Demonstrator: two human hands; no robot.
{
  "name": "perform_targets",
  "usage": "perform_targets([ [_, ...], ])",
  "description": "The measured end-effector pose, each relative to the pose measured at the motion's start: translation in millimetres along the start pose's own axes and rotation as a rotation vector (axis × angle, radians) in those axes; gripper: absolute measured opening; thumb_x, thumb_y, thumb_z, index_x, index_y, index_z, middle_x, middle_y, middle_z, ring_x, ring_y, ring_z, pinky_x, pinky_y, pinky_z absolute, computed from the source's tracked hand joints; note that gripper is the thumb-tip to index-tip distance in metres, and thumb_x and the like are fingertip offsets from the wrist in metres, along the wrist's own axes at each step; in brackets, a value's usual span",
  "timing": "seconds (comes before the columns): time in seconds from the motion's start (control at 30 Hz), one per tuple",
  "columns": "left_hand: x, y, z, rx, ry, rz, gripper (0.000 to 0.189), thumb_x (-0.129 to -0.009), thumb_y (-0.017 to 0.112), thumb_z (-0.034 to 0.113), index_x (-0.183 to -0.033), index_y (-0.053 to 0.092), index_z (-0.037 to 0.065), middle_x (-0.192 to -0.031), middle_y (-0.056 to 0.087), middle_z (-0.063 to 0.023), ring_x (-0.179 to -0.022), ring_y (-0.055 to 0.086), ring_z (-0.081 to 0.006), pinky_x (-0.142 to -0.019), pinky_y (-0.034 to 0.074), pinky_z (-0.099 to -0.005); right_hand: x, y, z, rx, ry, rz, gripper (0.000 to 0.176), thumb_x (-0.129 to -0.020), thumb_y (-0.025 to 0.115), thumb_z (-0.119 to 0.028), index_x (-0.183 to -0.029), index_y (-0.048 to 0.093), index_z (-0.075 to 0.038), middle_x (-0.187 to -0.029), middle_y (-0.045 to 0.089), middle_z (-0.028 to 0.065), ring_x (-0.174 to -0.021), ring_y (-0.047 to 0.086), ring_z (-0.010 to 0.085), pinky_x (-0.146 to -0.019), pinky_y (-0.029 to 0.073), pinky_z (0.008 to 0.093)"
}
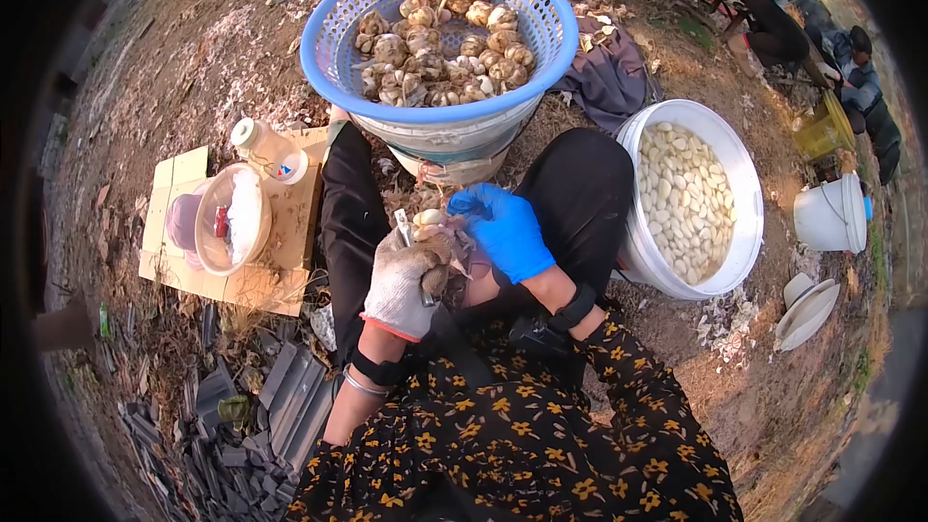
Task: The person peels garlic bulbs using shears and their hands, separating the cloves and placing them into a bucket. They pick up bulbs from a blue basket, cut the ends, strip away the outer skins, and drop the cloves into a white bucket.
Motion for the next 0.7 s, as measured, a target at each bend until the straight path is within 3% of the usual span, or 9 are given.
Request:
perform_targets([
  [0.07,-1.3,-1.3,0.4,-0.073,0.016,-0.002,0.044,-0.074,0.054,-0.012,-0.117,0.057,-0.005,-0.091,0.065,-0.0086,-0.071,0.063,-0.0132,-0.054,0.05,-0.0239,0.5,-0.7,-20.0,-0.049,-0.128,0.06,0.019,-0.087,0.064,0.0,-0.105,0.068,-0.001,-0.097,0.07,0.0064,-0.084,0.065,0.0134,-0.08,0.052,0.0276],
  [0.17,-4.2,-4.1,3.5,-0.231,0.09,0.065,0.041,-0.074,0.057,-0.011,-0.114,0.06,-0.003,-0.088,0.065,-0.006,-0.068,0.062,-0.0122,-0.054,0.049,-0.0243,-0.3,0.3,-44.0,-0.213,-0.143,-0.032,0.019,-0.087,0.064,-0.001,-0.106,0.068,-0.002,-0.095,0.07,0.0059,-0.086,0.066,0.0143,-0.079,0.052,0.0278],
  [0.27,-6.3,-15.7,4.8,-0.548,0.026,0.118,0.031,-0.074,0.066,-0.006,-0.104,0.065,-0.003,-0.088,0.07,-0.0062,-0.075,0.065,-0.0122,-0.066,0.052,-0.0248,0.3,3.6,-63.4,0.107,-0.1,-0.146,0.018,-0.087,0.067,-0.004,-0.105,0.066,-0.003,-0.094,0.069,0.0059,-0.088,0.067,0.0155,-0.078,0.053,0.0294],
  [0.37,-9.0,-16.1,-1.0,-0.573,0.059,0.109,0.028,-0.074,0.066,-0.004,-0.102,0.066,-0.002,-0.085,0.069,-0.0045,-0.072,0.063,-0.0092,-0.061,0.05,-0.0233,-0.7,7.7,-60.5,0.213,-0.122,-0.209,0.019,-0.085,0.068,-0.013,-0.102,0.065,-0.004,-0.086,0.066,0.0056,-0.075,0.064,0.0146,-0.068,0.051,0.0312],
  [0.47,-5.9,-20.1,-1.7,-0.547,-0.029,0.053,0.028,-0.073,0.065,-0.005,-0.101,0.065,-0.003,-0.085,0.069,-0.006,-0.067,0.062,-0.0103,-0.058,0.049,-0.0234,-0.6,13.4,-73.5,0.436,-0.383,-0.19,0.022,-0.082,0.071,-0.018,-0.096,0.062,-0.005,-0.077,0.063,0.0077,-0.064,0.061,0.0167,-0.063,0.05,0.0309],
  [0.57,-1.9,-15.1,-2.9,-0.334,-0.05,-0.037,0.021,-0.072,0.062,-0.009,-0.091,0.06,0.0,-0.07,0.062,-0.0045,-0.049,0.056,-0.0104,-0.042,0.041,-0.0221,1.0,16.2,-73.9,0.401,-0.262,-0.273,0.019,-0.081,0.07,-0.016,-0.093,0.062,-0.004,-0.076,0.062,0.0094,-0.062,0.06,0.0196,-0.062,0.05,0.0313],
  [0.7,0.7,-19.0,-7.9,-0.223,-0.14,-0.102,0.021,-0.072,0.06,-0.011,-0.089,0.058,0.001,-0.071,0.062,-0.0054,-0.05,0.057,-0.0116,-0.039,0.039,-0.0219,5.7,16.6,-67.1,0.355,-0.302,-0.203,0.015,-0.082,0.068,-0.015,-0.09,0.063,-0.004,-0.077,0.063,0.0108,-0.063,0.06,0.0213,-0.062,0.05,0.0318],
])
Point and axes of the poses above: each hand's wrist, its own x-axis away from the middle knuckle, its own y-axis out of the palm, z = x × y, the point moved 7 cm from there along -x, towards the middle knuckle
